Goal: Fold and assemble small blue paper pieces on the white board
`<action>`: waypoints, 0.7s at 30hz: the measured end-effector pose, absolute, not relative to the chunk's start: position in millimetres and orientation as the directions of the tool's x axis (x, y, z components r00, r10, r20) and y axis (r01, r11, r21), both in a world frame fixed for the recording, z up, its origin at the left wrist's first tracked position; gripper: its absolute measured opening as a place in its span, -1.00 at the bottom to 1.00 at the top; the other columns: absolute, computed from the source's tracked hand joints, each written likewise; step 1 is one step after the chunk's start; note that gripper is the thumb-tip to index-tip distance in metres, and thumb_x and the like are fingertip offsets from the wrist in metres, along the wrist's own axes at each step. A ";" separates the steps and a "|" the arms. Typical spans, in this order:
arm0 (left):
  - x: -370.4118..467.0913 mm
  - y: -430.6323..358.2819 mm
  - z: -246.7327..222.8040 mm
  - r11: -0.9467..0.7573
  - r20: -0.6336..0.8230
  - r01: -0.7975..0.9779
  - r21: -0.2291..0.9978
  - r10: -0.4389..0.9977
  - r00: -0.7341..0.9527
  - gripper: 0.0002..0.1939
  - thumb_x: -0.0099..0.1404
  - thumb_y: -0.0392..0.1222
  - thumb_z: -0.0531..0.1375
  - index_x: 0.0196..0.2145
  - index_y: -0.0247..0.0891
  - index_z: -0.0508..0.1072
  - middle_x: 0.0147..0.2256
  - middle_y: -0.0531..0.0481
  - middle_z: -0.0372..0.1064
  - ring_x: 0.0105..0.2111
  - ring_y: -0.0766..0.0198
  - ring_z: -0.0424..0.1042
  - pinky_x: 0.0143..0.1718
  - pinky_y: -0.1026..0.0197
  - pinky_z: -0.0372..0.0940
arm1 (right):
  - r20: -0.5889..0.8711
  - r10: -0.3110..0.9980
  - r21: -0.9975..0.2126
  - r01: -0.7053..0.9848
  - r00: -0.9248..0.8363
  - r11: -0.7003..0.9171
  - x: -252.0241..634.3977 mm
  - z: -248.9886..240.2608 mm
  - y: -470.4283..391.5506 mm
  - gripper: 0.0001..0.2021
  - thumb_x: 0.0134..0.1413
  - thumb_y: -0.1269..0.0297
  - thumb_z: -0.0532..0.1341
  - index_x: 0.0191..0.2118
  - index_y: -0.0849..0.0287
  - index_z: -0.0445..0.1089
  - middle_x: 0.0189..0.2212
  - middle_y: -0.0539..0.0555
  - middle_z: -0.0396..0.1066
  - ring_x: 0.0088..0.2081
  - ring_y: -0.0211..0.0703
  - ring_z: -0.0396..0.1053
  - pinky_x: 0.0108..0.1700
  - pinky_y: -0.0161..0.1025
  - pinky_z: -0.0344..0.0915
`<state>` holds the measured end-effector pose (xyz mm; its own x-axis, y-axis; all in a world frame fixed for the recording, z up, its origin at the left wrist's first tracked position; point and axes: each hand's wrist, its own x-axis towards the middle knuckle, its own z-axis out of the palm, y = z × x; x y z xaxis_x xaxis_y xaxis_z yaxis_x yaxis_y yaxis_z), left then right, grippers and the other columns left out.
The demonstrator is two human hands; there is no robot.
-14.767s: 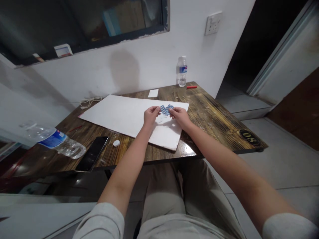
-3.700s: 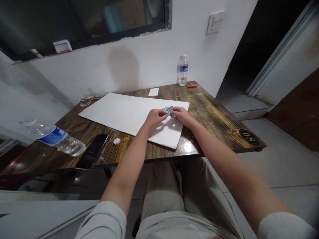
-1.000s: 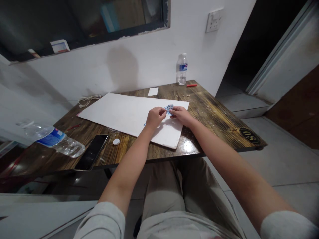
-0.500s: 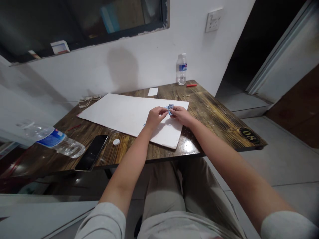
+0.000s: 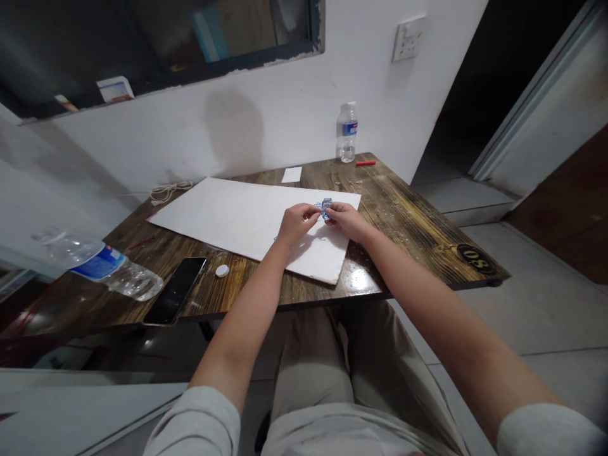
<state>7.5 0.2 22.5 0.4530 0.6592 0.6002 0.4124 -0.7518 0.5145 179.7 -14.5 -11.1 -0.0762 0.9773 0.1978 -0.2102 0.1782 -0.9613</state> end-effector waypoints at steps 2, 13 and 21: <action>7.9 0.3 22.4 -0.737 0.590 0.419 0.530 0.676 0.442 -0.91 0.22 -0.27 0.24 -0.31 -0.25 0.57 -0.36 -0.03 0.53 -0.40 0.33 0.44 -0.30 0.23 0.35 | 0.198 0.978 -0.964 -0.196 -0.072 0.180 179.7 -11.5 -14.0 -0.67 -0.08 0.03 0.37 -0.45 0.18 0.31 -0.58 -0.07 0.23 -0.55 -0.35 0.14 -0.46 -0.31 0.09; 9.5 -3.5 23.9 -0.739 0.596 0.472 0.480 0.670 0.443 -0.91 0.20 -0.28 0.23 -0.37 -0.25 0.56 -0.40 -0.02 0.53 -0.40 0.30 0.45 -0.28 0.22 0.34 | 0.229 0.971 -0.967 -0.132 -0.068 0.219 180.3 -15.5 -10.8 -0.72 -0.07 0.08 0.33 -0.45 0.19 0.33 -0.62 -0.07 0.22 -0.56 -0.33 0.12 -0.45 -0.31 0.03; 9.6 -5.7 24.3 -0.725 0.593 0.537 0.432 0.676 0.437 -0.90 0.15 -0.31 0.20 -0.44 -0.25 0.54 -0.46 -0.01 0.50 -0.45 0.30 0.42 -0.34 0.22 0.29 | 0.266 0.962 -0.963 0.033 -0.058 0.268 181.2 -13.9 -13.2 -0.77 -0.02 0.13 0.25 -0.49 0.17 0.31 -0.62 -0.06 0.24 -0.54 -0.30 0.14 -0.42 -0.29 0.06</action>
<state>9.6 -5.7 24.3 0.4370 0.6764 0.5929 0.5367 -0.7250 0.4315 181.2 -13.2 -13.9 -0.0583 0.9622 0.2662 0.0332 0.2684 -0.9627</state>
